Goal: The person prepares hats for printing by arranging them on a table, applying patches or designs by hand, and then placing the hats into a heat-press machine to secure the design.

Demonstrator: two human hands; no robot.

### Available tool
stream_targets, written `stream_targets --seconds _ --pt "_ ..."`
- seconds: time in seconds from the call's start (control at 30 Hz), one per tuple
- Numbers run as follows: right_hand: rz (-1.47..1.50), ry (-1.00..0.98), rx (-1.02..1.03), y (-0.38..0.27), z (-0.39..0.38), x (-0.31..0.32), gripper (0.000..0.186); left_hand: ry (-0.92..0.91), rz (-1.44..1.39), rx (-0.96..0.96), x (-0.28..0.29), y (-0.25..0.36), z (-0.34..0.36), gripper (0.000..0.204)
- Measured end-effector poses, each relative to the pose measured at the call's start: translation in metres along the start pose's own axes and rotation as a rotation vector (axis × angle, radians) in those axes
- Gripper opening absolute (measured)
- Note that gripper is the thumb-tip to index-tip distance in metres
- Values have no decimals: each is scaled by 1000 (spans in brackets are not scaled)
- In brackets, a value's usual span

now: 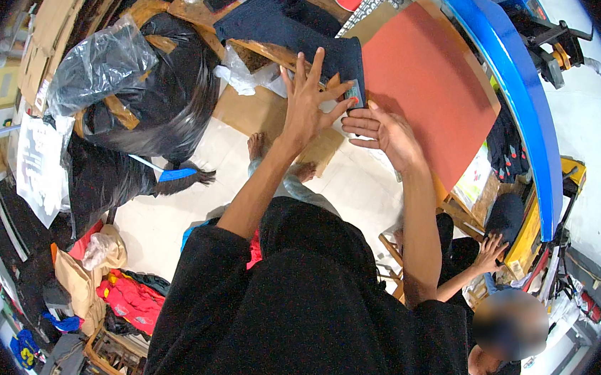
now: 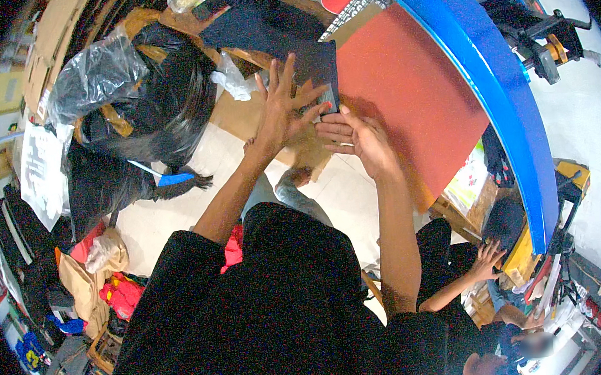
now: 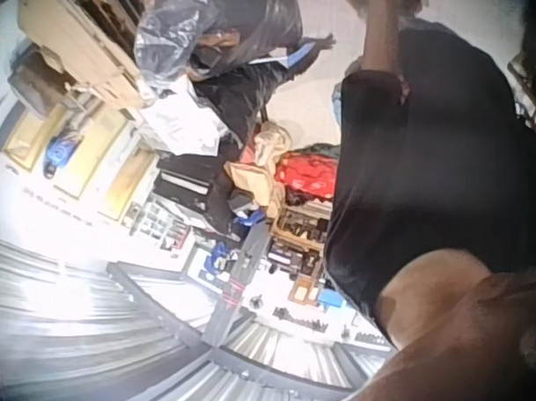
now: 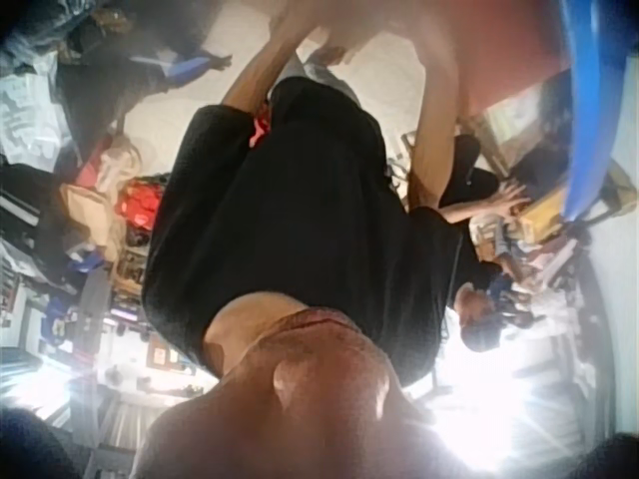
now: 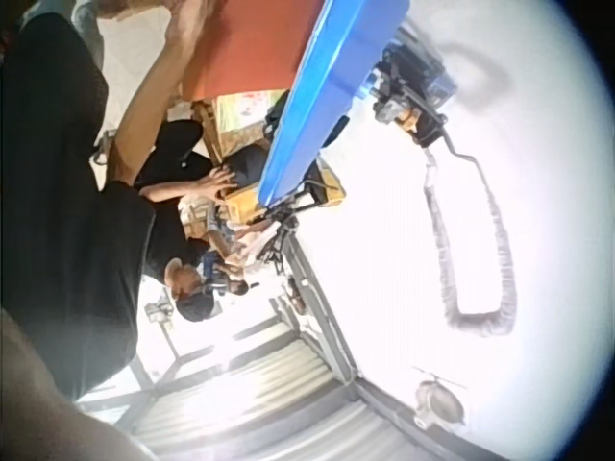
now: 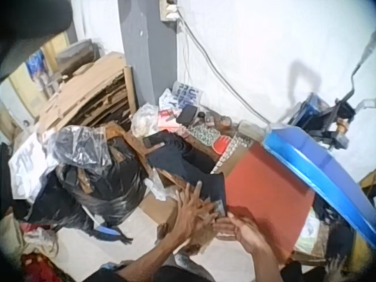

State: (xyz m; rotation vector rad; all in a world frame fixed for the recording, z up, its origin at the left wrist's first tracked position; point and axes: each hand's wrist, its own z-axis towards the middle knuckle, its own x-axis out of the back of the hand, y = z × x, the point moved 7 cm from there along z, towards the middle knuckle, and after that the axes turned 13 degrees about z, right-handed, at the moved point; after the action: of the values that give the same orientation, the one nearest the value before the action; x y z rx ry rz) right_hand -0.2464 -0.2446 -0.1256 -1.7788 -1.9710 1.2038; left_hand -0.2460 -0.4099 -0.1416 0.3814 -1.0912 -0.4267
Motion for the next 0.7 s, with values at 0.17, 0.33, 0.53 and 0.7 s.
stream_targets --seconds 0.17,0.33,0.53,0.7 --pt "-66 39 79 -30 -7 -8 62 -16 45 -22 7 3 1 34" --pt "-215 120 147 -79 23 -20 63 -80 64 -10 5 3 1 35" --pt "-261 45 -33 -66 74 -15 66 -73 74 2 6 5 2 34" --pt "-396 172 273 -80 35 -17 40 -49 6 66 9 -1 0 35"
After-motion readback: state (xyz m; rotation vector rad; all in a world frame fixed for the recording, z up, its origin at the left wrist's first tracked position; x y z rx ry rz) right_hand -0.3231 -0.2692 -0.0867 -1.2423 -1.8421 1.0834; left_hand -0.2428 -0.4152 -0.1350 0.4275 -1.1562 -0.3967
